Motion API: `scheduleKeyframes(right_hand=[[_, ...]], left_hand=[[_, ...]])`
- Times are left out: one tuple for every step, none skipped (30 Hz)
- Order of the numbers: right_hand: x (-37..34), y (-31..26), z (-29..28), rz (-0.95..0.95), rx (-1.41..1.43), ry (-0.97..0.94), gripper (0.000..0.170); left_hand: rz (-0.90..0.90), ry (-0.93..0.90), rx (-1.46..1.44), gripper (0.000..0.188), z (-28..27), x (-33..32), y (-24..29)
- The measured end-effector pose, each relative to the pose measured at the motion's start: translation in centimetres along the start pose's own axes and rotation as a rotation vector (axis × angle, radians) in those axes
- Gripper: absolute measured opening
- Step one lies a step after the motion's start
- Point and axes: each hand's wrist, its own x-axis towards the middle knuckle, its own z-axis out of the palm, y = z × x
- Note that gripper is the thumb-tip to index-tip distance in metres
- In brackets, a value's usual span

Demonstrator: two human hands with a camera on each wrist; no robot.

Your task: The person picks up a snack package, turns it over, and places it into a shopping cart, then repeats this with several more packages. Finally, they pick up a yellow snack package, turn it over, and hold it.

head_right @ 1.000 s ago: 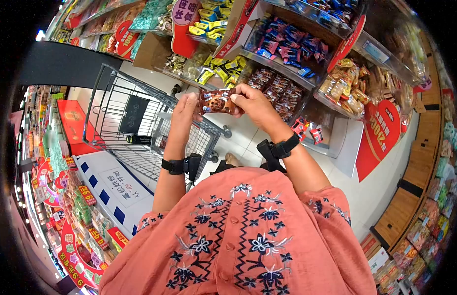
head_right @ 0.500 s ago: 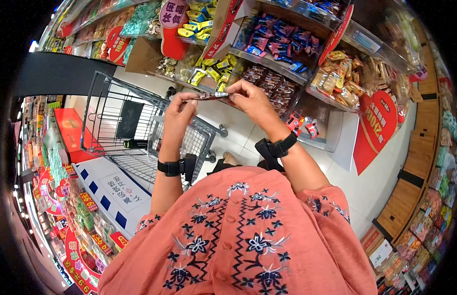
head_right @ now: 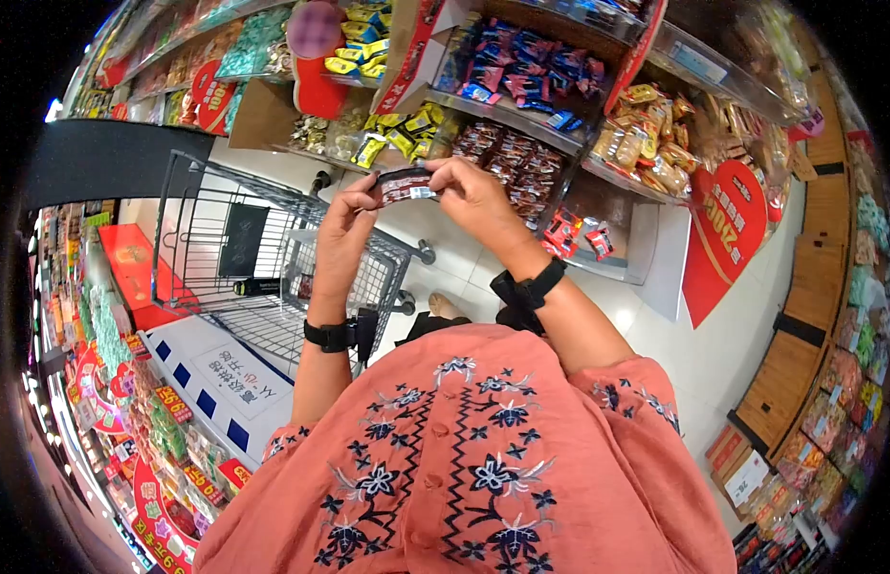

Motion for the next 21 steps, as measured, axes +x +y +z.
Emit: scheduleKeyframes(right_hand=[[-0.1,0.0,0.0,0.071,0.031,-0.019,0.019],[-0.3,0.9,0.2,0.085,0.120,-0.037,0.023],[-0.3,1.2,0.3,0.081,0.108,-0.070,0.025],[-0.6,1.5,0.2,0.094,0.047,-0.088,0.023],[-0.8,1.6,0.1,0.106,-0.012,-0.109,0.022],[-0.8,1.8,-0.1,0.138,-0.069,-0.122,0.021],[-0.9,2.0,-0.2,0.173,-0.124,-0.135,0.020],[-0.9,2.3,-0.4,0.208,-0.180,-0.149,0.019],[-1.0,3.0,-0.5,0.253,-0.091,-0.120,0.017],[-1.2,4.0,-0.5,0.303,-0.002,-0.092,0.016],[-1.5,5.1,-0.5,0.353,0.088,-0.064,0.016],[-1.6,6.0,-0.9,0.415,0.134,-0.046,0.017],[-1.5,6.8,-1.5,0.476,0.148,-0.013,0.017],[-1.4,7.7,-2.2,0.536,0.163,0.019,0.017],[-1.3,8.8,-3.0,0.596,0.177,0.051,0.017],[-1.2,10.3,-3.9,0.639,0.179,0.087,0.018],[-1.0,11.8,-4.9,0.665,0.151,0.125,0.018],[-0.8,13.1,-5.8,0.690,0.124,0.163,0.018],[-0.4,13.9,-6.7,0.712,0.095,0.201,0.018],[0.0,14.6,-7.4,0.742,0.081,0.230,0.017],[0.1,15.6,-8.2,0.726,0.082,0.279,0.017]], left_hand=[[-0.030,0.005,0.037,0.013,0.0,0.0,-0.3],[-0.059,0.012,0.075,0.013,0.0,-0.2,-0.5],[-0.090,0.019,0.114,0.013,0.1,-0.2,-0.6],[-0.098,0.028,0.081,0.012,-0.1,-0.3,-1.7],[-0.136,0.022,0.085,0.012,0.0,-0.3,-2.2],[-0.175,0.018,0.091,0.012,0.1,-0.3,-2.6],[-0.216,0.014,0.096,0.012,0.2,-0.4,-3.1],[-0.197,-0.001,0.166,0.016,0.2,-0.5,-4.0],[-0.237,0.013,0.159,0.017,0.7,-0.3,-3.7],[-0.283,0.028,0.151,0.019,1.5,-0.2,-3.0],[-0.330,0.045,0.144,0.020,2.0,-0.3,-2.7],[-0.306,0.078,0.139,0.025,2.0,-0.3,-3.4],[-0.324,0.094,0.156,0.025,1.7,-0.3,-3.8],[-0.341,0.111,0.173,0.026,1.4,-0.4,-4.1],[-0.359,0.129,0.191,0.026,1.1,-0.5,-4.2],[-0.369,0.138,0.176,0.027,0.6,-0.8,-4.6],[-0.381,0.152,0.176,0.027,0.0,-1.2,-5.1],[-0.394,0.166,0.178,0.026,-0.6,-1.6,-5.5],[-0.404,0.178,0.179,0.026,-1.0,-1.9,-5.7],[-0.397,0.199,0.207,0.026,-1.4,-2.4,-5.8],[-0.425,0.215,0.210,0.026,-1.8,-3.1,-5.9]])
